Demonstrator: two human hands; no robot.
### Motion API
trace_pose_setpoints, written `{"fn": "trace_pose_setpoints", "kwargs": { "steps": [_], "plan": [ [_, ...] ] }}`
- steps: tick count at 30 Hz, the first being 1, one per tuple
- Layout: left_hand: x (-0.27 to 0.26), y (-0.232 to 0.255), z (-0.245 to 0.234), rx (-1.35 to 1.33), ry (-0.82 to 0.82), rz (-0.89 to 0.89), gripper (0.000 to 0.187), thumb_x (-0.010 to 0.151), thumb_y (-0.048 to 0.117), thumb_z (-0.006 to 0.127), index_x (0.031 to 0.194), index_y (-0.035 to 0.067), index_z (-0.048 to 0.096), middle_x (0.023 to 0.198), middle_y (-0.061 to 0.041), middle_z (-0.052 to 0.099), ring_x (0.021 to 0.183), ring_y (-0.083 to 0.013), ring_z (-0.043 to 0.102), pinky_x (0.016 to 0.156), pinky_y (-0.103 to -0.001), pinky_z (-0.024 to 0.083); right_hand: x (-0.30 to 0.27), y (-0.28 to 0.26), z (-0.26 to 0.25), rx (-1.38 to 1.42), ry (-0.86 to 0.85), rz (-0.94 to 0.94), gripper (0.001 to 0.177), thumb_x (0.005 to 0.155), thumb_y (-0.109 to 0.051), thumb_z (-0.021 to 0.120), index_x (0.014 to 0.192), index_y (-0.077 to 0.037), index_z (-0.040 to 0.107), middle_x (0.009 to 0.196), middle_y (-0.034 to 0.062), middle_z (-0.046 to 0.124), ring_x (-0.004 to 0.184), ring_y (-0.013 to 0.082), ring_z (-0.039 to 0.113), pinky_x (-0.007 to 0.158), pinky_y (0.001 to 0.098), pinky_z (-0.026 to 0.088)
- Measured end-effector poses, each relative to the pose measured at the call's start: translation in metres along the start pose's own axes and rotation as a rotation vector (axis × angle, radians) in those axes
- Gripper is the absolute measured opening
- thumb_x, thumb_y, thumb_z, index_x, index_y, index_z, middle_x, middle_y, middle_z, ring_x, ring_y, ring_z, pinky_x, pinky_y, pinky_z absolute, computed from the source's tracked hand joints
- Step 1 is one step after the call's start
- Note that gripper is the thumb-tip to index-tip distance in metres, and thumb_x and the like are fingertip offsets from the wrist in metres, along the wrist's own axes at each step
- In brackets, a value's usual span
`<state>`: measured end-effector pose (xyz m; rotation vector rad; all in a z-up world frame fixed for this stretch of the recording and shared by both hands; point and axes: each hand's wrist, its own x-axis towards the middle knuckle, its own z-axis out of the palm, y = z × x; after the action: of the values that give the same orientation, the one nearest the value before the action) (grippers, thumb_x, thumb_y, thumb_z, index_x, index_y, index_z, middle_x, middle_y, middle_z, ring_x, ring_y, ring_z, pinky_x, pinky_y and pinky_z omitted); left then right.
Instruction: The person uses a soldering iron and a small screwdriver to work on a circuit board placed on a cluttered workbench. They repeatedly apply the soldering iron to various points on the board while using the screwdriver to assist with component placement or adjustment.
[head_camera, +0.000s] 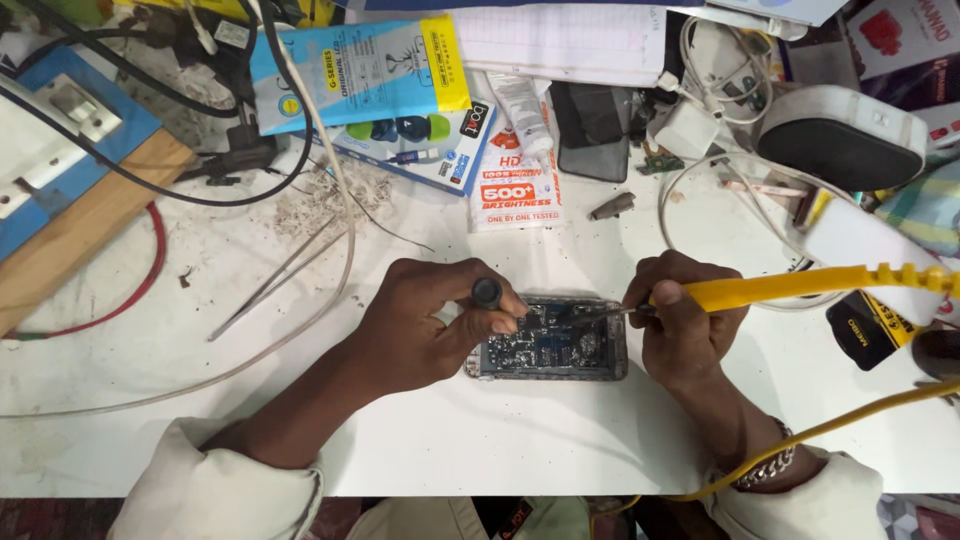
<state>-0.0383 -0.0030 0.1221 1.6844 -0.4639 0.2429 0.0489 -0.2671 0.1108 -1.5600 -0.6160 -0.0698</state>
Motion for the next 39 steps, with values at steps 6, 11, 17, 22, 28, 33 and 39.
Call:
{"fn": "trace_pose_setpoints", "kwargs": {
  "steps": [6,11,17,22,28,33,39],
  "plan": [
    [0.0002,0.0015,-0.0010,0.031,0.013,0.022,0.014,0.098,0.014,0.073,0.104,0.002,0.071,0.096,-0.007,0.079,0.086,-0.0154,0.081,0.077,-0.025,0.065,-0.0005,-0.0005,0.0012,0.044,-0.029,0.017,0.047,0.100,-0.033,0.057,0.071,0.004,0.059,0.059,0.0071,0.053,0.047,0.0097,0.042,0.045,0.0260,0.030],
    [-0.0013,0.0014,0.0003,0.018,0.004,-0.008,0.017,0.099,0.018,0.072,0.104,0.002,0.071,0.097,-0.007,0.079,0.087,-0.0146,0.081,0.077,-0.026,0.064,-0.0005,0.0001,0.0014,0.036,-0.041,0.023,0.046,0.100,-0.032,0.055,0.071,0.004,0.060,0.059,0.0068,0.053,0.047,0.0095,0.042,0.045,0.0255,0.029],
    [-0.0005,0.0014,0.0005,0.019,0.003,-0.016,0.018,0.099,0.019,0.072,0.105,0.002,0.072,0.098,-0.007,0.080,0.087,-0.0139,0.080,0.078,-0.026,0.064,-0.0024,-0.0001,0.0023,-0.002,-0.020,0.025,0.049,0.101,-0.035,0.057,0.070,0.004,0.059,0.061,0.0078,0.056,0.047,0.0095,0.044,0.044,0.0254,0.031],
    [-0.0001,0.0007,0.0007,0.047,0.014,-0.005,0.019,0.099,0.021,0.072,0.105,0.003,0.072,0.096,-0.006,0.080,0.084,-0.0132,0.080,0.076,-0.026,0.062,-0.0015,0.0009,0.0025,-0.036,-0.009,-0.009,0.052,0.102,-0.038,0.056,0.070,0.002,0.059,0.059,0.0054,0.055,0.045,0.0081,0.043,0.044,0.0245,0.029],
    [0.0009,0.0011,-0.0009,0.082,0.026,0.005,0.021,0.099,0.024,0.071,0.104,0.003,0.072,0.094,-0.005,0.079,0.082,-0.0124,0.079,0.074,-0.026,0.061,-0.0001,0.0028,0.0033,-0.051,0.011,-0.009,0.053,0.102,-0.040,0.056,0.069,0.002,0.061,0.060,0.0052,0.057,0.045,0.0080,0.045,0.042,0.0239,0.031],
    [-0.0002,0.0016,-0.0005,0.085,0.027,-0.013,0.022,0.098,0.025,0.071,0.104,0.004,0.073,0.093,-0.005,0.079,0.078,-0.0124,0.077,0.072,-0.026,0.060,-0.0039,0.0048,0.0011,0.000,0.001,0.039,0.052,0.101,-0.041,0.059,0.072,0.002,0.061,0.064,0.0061,0.058,0.049,0.0086,0.047,0.044,0.0242,0.032],
    [0.0004,0.0027,0.0015,0.140,0.071,0.004,0.018,0.094,0.021,0.076,0.100,0.004,0.074,0.091,-0.006,0.079,0.076,-0.0132,0.076,0.071,-0.027,0.059,-0.0038,0.0061,0.0062,0.034,0.010,0.067,0.047,0.103,-0.038,0.058,0.078,0.001,0.063,0.069,0.0069,0.060,0.055,0.0083,0.052,0.047,0.0230,0.036]
  ]
}}
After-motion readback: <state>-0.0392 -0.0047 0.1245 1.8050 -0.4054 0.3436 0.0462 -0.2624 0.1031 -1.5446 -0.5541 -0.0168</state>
